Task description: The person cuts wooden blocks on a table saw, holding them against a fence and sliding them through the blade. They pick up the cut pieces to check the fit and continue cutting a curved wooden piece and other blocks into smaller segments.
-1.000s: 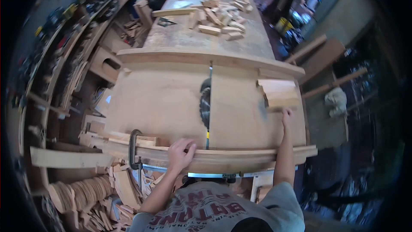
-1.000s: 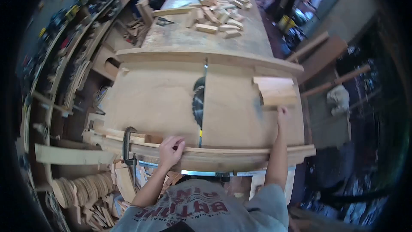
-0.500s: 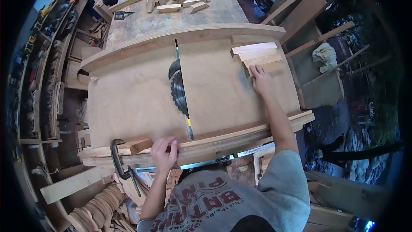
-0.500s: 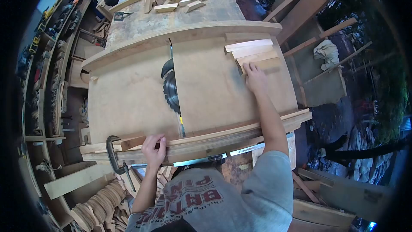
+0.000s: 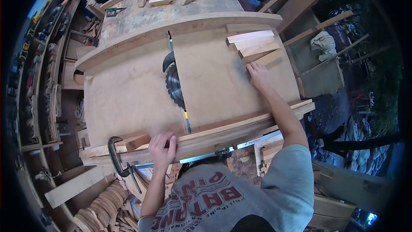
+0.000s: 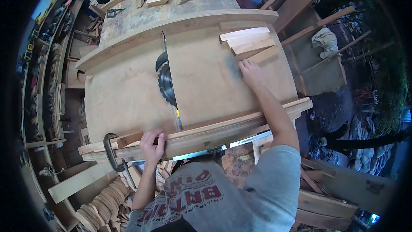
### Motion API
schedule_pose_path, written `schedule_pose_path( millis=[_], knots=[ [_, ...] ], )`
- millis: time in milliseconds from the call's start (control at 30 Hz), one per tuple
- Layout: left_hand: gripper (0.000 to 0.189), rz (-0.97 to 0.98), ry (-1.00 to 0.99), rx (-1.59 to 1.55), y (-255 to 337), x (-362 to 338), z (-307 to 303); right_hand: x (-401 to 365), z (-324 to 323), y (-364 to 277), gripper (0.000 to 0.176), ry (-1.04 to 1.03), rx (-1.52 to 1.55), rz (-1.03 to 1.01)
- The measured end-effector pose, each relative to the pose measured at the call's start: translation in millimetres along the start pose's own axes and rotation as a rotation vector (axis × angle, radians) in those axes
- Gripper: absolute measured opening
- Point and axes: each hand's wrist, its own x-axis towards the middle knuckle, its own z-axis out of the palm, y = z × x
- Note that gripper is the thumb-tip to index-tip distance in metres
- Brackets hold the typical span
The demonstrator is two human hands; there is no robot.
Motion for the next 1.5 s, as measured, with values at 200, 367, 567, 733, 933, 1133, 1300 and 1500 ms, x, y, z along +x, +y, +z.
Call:
schedule_pose_path(
  millis=[200, 367, 567, 733, 933, 1133, 1300, 1500],
  knots=[
    [0.01, -0.032, 0.037, -0.015, -1.1, -0.7, -0.1, -17.9, -13.9, -7.9, 0.055, -0.081, -0.077, 0.088],
    [0.012, -0.092, 0.0, -0.062, -2.4, -3.3, -4.2, -21.0, -60.5, -48.0, 0.062, -0.335, 0.114, 0.018],
    [0.013, -0.11, 0.022, -0.088, -2.0, -3.7, -7.8, -42.4, -59.3, -65.6, 0.078, -0.21, 0.194, -0.173],
    [0.015, -0.09, 0.015, -0.089, 0.2, -2.5, -8.7, -50.3, -58.1, -50.8, 0.072, -0.269, 0.25, -0.047],
    [0.031, -0.272, -0.102, -0.285, -0.4, 13.4, -14.8, -31.4, -87.4, -90.9, 0.038, -0.707, 1.196, 0.188],
    [0.052, -0.319, -0.211, -0.683, -9.1, 52.4, 0.3, -4.8, -103.4, -129.2, 0.04, -1.063, 1.547, 0.559],
    [0.051, -0.512, -0.315, -0.994, -4.4, 74.3, 1.8, 18.3, -102.1, -148.6, 0.041, -1.296, 1.571, 0.387],
    [0.049, -0.531, -0.245, -0.879, -32.1, 69.1, 7.4, 32.5, -114.6, -169.3, 0.047, -1.338, 1.575, 0.33]
  ],
)
